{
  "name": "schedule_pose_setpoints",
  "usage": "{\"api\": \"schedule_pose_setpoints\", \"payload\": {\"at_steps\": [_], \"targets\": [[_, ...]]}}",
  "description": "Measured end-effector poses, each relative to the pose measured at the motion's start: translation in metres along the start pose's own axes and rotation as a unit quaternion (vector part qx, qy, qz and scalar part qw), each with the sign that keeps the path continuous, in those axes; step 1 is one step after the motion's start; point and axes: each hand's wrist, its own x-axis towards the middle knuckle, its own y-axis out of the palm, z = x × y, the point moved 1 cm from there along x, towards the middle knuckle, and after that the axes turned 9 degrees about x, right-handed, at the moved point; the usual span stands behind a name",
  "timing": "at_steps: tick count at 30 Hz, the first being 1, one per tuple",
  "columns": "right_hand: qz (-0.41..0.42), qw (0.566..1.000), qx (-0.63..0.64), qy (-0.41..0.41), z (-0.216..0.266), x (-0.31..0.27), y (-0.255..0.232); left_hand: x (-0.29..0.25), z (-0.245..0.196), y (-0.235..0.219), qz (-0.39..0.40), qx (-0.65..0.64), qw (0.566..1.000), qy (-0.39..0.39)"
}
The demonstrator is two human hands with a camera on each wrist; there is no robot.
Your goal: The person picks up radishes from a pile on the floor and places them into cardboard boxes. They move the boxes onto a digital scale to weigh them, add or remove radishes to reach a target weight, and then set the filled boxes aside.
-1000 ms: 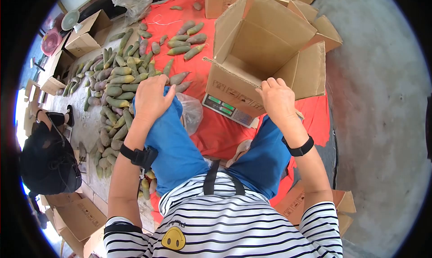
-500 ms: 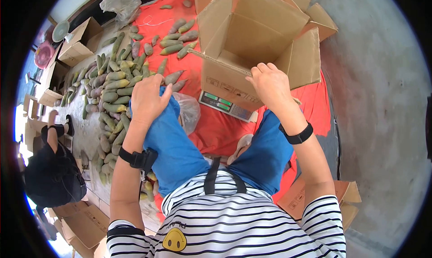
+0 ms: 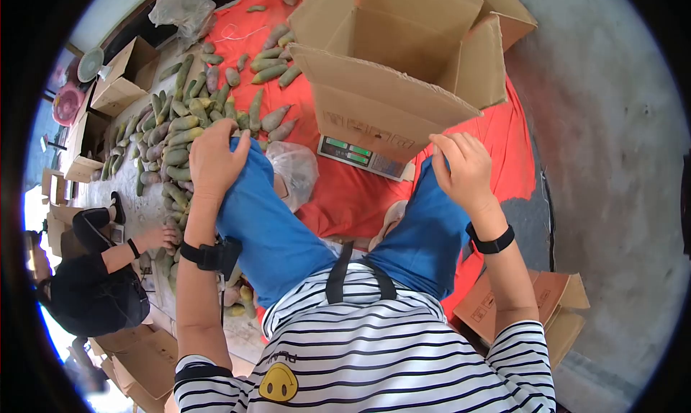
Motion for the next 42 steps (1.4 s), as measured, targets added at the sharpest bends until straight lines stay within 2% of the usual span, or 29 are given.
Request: {"api": "schedule_pose_setpoints", "payload": {"at_steps": [1,2,4,8,13,20,24,26,27,28,30,31,32,33,34,35,36,37,40,42], "targets": [[0.091,0.992,-0.021,0.082,-0.010,-0.017,0.002,-0.002,0.003,0.000,0.001,-0.006,1.000,-0.015],[0.090,0.992,-0.020,0.087,-0.021,-0.033,0.004,-0.002,0.005,0.000,0.003,-0.012,1.000,-0.029],[0.112,0.979,-0.040,0.164,-0.045,-0.060,0.010,-0.006,0.005,-0.006,0.007,0.009,0.999,-0.037],[0.063,0.987,-0.034,0.145,-0.064,-0.097,0.019,-0.019,0.020,-0.006,0.007,0.058,0.997,-0.052],[0.011,0.984,-0.042,0.171,-0.060,-0.099,0.028,-0.032,0.032,-0.009,0.018,0.085,0.994,-0.073],[0.017,0.982,-0.029,0.187,-0.060,-0.098,0.032,-0.042,0.037,0.001,0.001,0.099,0.994,-0.044],[0.023,0.980,-0.062,0.189,-0.060,-0.099,0.031,-0.033,0.043,0.006,0.048,0.100,0.988,-0.104],[0.026,0.980,-0.079,0.178,-0.059,-0.098,0.030,-0.023,0.052,0.015,0.086,-0.083,0.980,-0.160],[0.032,0.982,-0.076,0.172,-0.058,-0.095,0.030,-0.014,0.053,0.019,0.101,-0.154,0.971,-0.154],[0.076,0.977,-0.095,0.176,-0.057,-0.092,0.032,-0.002,0.052,0.023,0.113,-0.226,0.956,-0.149],[0.189,0.961,-0.121,0.160,-0.055,-0.079,0.036,0.027,0.030,0.022,0.098,-0.254,0.959,-0.075],[0.196,0.961,-0.119,0.153,-0.054,-0.069,0.044,0.042,0.023,0.025,0.111,-0.266,0.955,-0.065],[0.327,0.918,-0.090,0.206,-0.050,-0.060,0.057,0.056,0.017,0.029,0.125,-0.278,0.951,-0.053],[0.450,0.853,-0.061,0.255,-0.047,-0.053,0.070,0.069,0.011,0.034,0.138,-0.302,0.942,-0.047],[0.438,0.866,0.016,0.242,-0.045,-0.049,0.085,0.081,0.006,0.040,0.152,-0.327,0.932,-0.041],[0.451,0.857,0.068,0.239,-0.041,-0.041,0.102,0.092,0.005,0.044,0.153,-0.330,0.930,-0.048],[0.463,0.846,0.121,0.235,-0.036,-0.033,0.122,0.102,0.004,0.049,0.179,-0.304,0.936,-0.017],[0.480,0.831,0.148,0.239,-0.034,-0.032,0.147,0.107,0.005,0.055,0.206,-0.277,0.939,0.014],[0.535,0.771,0.207,0.277,-0.032,-0.045,0.235,0.107,0.012,0.083,0.198,-0.339,0.920,-0.009],[0.548,0.756,0.210,0.288,-0.029,-0.067,0.294,0.102,0.013,0.079,0.204,-0.338,0.918,-0.023]]}}
